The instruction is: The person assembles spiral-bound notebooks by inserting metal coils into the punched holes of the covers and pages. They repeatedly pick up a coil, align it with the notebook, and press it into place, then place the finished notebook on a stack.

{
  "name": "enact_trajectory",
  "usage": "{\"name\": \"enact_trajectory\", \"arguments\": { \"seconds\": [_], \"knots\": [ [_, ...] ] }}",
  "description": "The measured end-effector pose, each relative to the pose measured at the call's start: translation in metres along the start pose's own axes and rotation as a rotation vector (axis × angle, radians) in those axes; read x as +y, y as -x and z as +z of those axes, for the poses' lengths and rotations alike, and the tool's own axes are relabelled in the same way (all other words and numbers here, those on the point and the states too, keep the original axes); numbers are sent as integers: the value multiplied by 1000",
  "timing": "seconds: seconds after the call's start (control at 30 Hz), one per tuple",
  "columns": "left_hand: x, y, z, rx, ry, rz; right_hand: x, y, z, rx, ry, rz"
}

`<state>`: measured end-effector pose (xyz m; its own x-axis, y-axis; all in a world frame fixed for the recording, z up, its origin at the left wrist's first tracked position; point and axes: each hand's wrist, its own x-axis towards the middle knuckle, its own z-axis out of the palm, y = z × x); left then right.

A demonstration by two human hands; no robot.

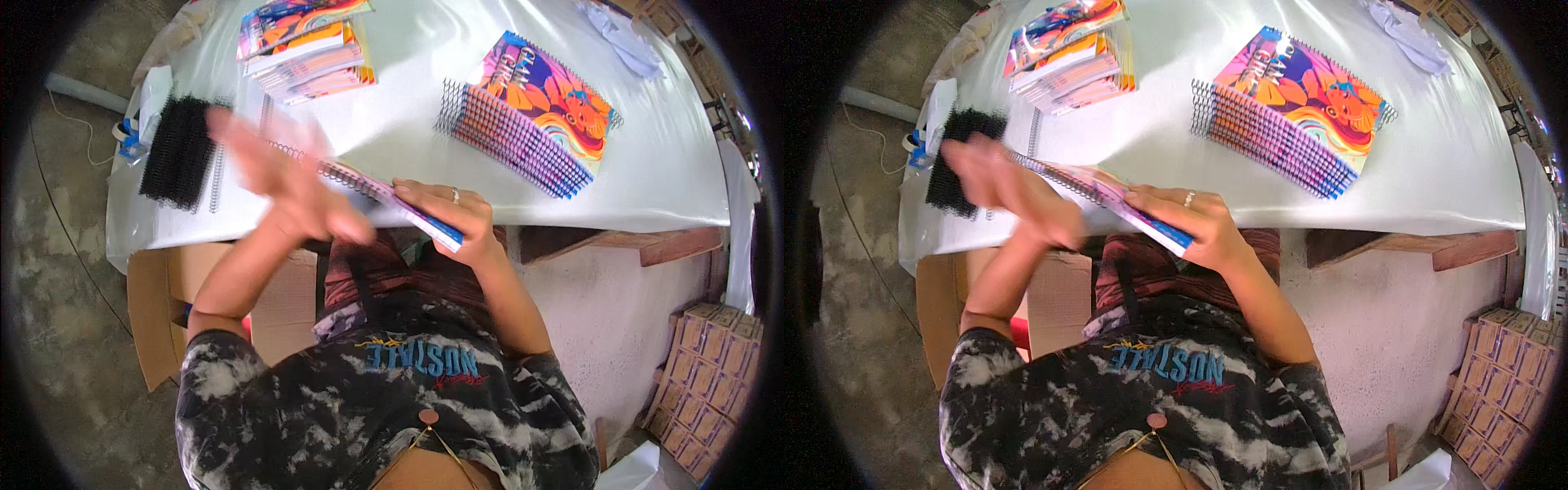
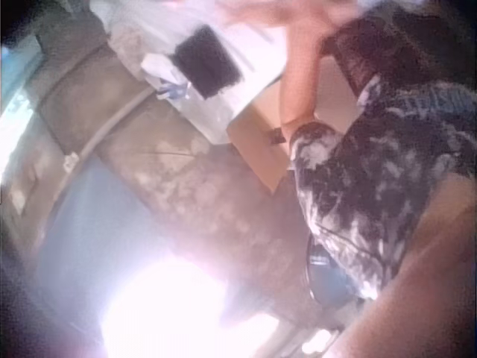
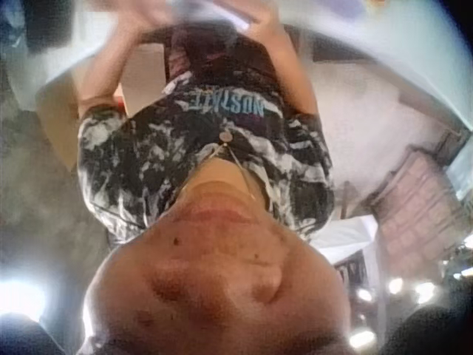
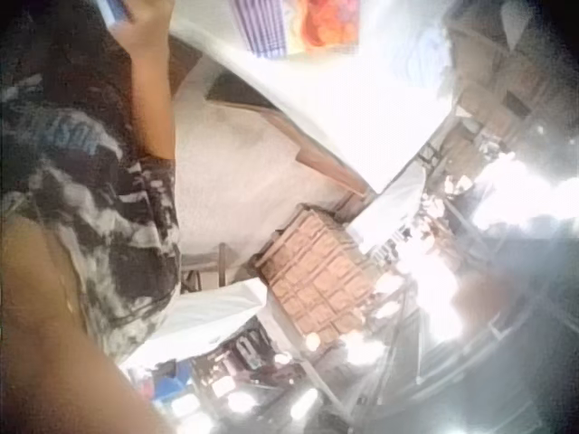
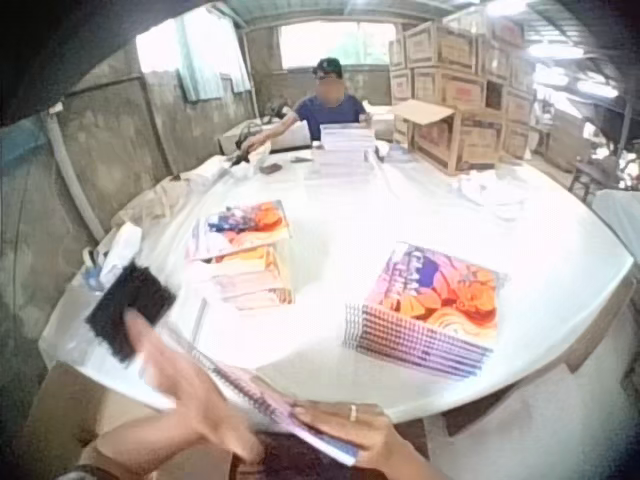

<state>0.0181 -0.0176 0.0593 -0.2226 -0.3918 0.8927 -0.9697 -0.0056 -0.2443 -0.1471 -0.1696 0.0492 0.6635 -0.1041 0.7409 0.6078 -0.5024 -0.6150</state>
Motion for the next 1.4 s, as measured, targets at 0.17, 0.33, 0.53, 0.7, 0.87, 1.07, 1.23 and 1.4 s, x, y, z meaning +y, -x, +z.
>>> {"name": "enact_trajectory", "arguments": {
  "seconds": [0.17, 0.33, 0.53, 0.7, 0.87, 1.07, 1.23, 1.4],
  "knots": [
    [40, 38, 10, -287, 237, -162, 6, -3, 4, 76, 70, 75],
    [12, -14, -4, -57, -18, -6, -4, -6, 14, 12, 52, 111],
    [46, 22, 5, -259, 296, 12, 5, -6, 12, 78, 50, 109],
    [25, -15, 7, -103, 57, -161, -1, -10, 17, -11, 93, 92],
    [57, 30, 16, -331, 490, 27, 8, -9, 17, 49, 82, 116],
    [39, 0, 17, -241, 127, -222, -2, -11, 27, 35, 60, 143],
    [81, -22, -7, -280, 362, -556, -7, -26, 25, 151, 34, -3],
    [54, -89, -73, -385, 529, -840, -45, -60, 32, 3, 157, -47]
  ]
}}
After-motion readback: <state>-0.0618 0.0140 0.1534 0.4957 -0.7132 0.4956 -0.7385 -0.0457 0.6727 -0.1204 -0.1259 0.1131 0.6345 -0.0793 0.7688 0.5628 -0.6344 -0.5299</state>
